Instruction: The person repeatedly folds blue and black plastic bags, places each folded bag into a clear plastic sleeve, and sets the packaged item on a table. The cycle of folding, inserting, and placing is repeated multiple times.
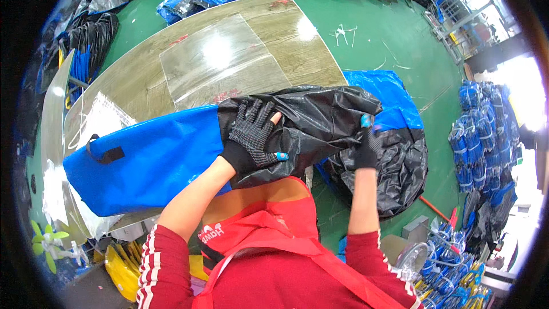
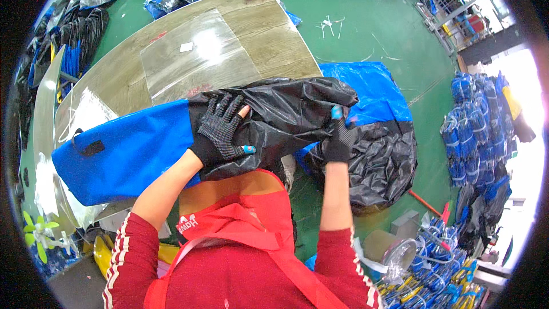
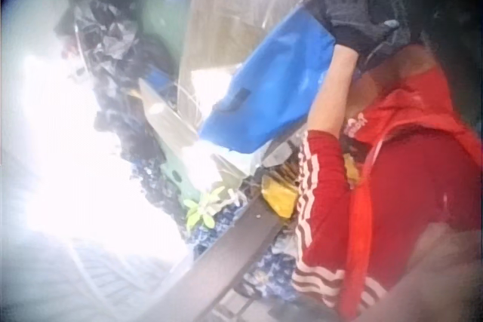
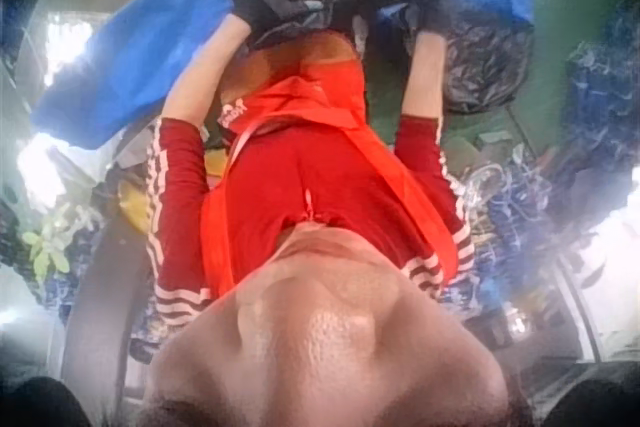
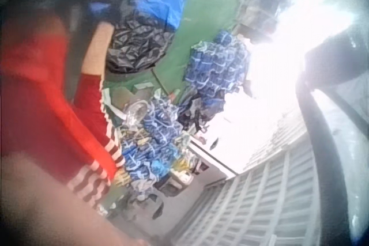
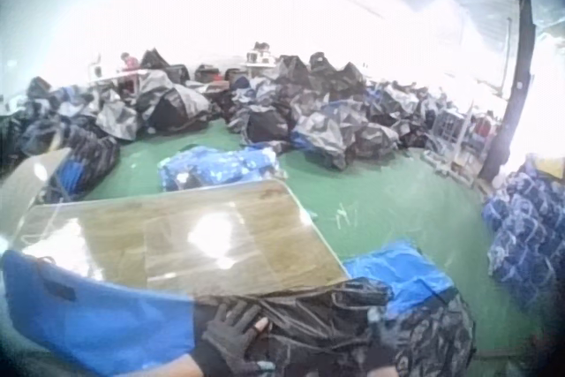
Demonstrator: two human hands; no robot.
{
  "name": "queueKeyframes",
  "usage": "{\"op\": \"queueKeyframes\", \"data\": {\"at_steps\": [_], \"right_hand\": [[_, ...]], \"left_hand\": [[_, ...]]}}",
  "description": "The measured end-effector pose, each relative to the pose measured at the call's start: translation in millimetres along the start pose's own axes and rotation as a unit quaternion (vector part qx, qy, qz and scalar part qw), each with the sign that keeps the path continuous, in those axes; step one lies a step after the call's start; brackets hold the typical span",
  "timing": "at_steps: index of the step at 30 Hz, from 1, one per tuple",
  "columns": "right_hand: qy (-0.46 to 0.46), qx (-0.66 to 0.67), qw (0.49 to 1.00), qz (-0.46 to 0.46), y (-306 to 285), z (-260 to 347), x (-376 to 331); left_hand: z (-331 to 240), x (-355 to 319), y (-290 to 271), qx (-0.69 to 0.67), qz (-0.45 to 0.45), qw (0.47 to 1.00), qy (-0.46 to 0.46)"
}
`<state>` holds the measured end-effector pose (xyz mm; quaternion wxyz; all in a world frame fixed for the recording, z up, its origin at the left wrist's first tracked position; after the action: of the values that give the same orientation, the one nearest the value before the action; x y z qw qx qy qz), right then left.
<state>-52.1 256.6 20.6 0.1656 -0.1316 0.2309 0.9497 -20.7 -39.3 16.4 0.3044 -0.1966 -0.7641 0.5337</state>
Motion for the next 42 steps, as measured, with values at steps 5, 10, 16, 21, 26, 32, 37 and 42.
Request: {"op": "queueKeyframes", "data": {"at_steps": [5, 10, 16, 21, 26, 32, 37, 42], "right_hand": [[-0.122, -0.278, 0.943, 0.136, 104.3, 11.4, -90.7], [-0.405, -0.500, 0.693, 0.326, 214.0, -43.4, -147.8], [-0.391, -0.605, 0.570, 0.396, 200.4, -98.0, -167.7], [-0.355, -0.644, 0.573, 0.362, 220.7, -126.1, -180.8], [-0.371, -0.582, 0.613, 0.384, 262.5, -140.6, -179.9], [-0.331, -0.730, 0.524, 0.289, 283.4, -165.1, -183.1], [-0.331, -0.752, 0.493, 0.286, 321.2, -215.4, -201.4], [-0.345, -0.747, 0.499, 0.272, 329.2, -243.5, -200.7]], "left_hand": [[-2.6, -6.5, 3.7, -0.112, -0.016, 0.990, -0.079], [-27.7, -60.0, -7.6, -0.168, 0.020, 0.985, -0.020], [-15.7, -158.1, -114.8, -0.333, 0.107, 0.937, 0.019], [34.1, -149.0, -89.8, 0.141, 0.030, 0.974, -0.172], [68.9, -194.7, -74.9, 0.093, 0.085, 0.988, -0.087], [146.6, -410.3, -178.3, 0.452, 0.059, 0.798, -0.395], [157.2, -503.4, -166.2, -0.115, -0.144, 0.732, -0.655], [124.1, -499.1, -189.1, -0.508, -0.196, 0.629, -0.556]]}}
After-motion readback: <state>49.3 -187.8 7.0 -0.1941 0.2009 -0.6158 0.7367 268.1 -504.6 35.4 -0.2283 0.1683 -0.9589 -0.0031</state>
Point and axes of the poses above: each hand's wrist, its own x-axis towards the middle knuckle, its own y-axis out of the palm, z = x × y, the point moved 3 cm from there along x, towards the middle knuckle, and after that the axes turned 10 degrees about y, right-handed, at the moved point
